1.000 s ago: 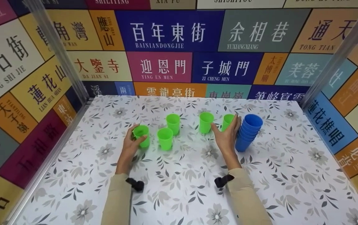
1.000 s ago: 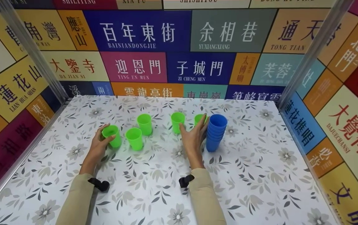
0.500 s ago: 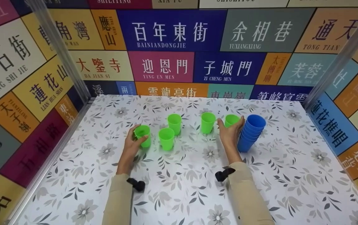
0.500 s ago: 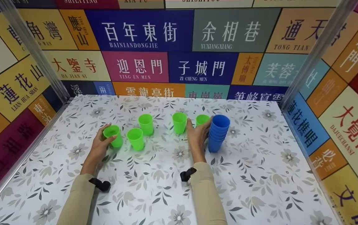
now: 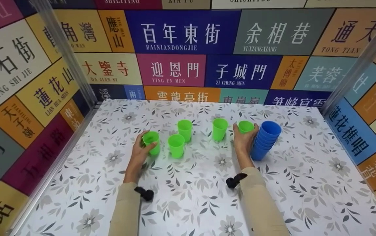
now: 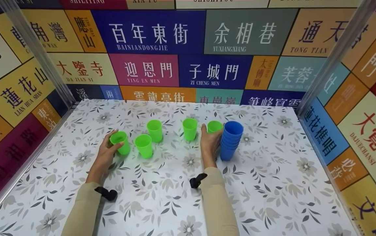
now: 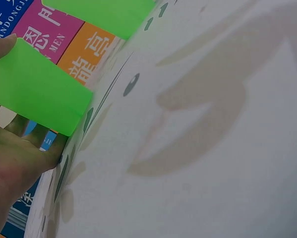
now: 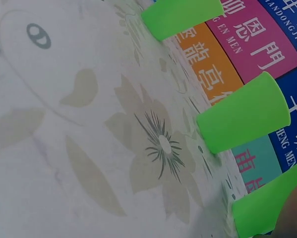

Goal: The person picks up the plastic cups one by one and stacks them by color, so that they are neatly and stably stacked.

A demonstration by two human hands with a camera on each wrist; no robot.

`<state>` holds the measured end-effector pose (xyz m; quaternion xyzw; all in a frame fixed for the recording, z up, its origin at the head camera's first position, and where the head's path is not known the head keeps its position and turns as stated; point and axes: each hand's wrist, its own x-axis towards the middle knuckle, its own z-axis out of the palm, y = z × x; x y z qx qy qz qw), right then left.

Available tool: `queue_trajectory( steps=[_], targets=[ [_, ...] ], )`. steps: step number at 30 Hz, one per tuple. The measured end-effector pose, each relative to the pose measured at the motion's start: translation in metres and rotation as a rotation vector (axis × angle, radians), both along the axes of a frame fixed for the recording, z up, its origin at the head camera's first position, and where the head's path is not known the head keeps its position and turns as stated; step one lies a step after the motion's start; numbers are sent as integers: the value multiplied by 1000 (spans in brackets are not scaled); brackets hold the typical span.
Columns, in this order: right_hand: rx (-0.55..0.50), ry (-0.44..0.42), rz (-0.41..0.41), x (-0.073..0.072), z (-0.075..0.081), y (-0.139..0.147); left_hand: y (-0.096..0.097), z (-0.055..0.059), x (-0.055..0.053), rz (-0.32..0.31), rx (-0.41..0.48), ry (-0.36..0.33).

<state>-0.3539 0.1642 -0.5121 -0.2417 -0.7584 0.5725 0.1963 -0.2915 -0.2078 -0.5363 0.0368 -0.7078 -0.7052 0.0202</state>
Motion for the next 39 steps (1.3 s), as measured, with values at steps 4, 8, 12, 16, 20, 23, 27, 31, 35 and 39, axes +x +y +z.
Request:
queue_trajectory(
  steps=[4,8,12,16,20,23,27,31,35,39],
  targets=[
    [2,27,-16,-2,-3,0,0,-1,0,6,1,4],
    [14,36,-19,-2,-5,-2,1,-1,0,11,-10,6],
    [40,35,-16,0,-4,-3,1,-1,1,12,-9,11],
    [42,75,4,2,1,-5,1,0,0,16,-4,11],
    [25,126,37,4,8,-6,2,0,0,20,-5,11],
    [20,153,64,6,14,-8,2,-1,-1,28,-14,30],
    [28,169,97,11,19,-10,2,-4,-2,30,-29,51],
    [33,190,137,16,26,-15,2,-4,0,26,-18,49],
    [48,218,186,23,40,-20,4,-2,3,48,-27,37],
    [73,242,223,29,54,-23,7,1,5,86,-48,8]
  ],
)
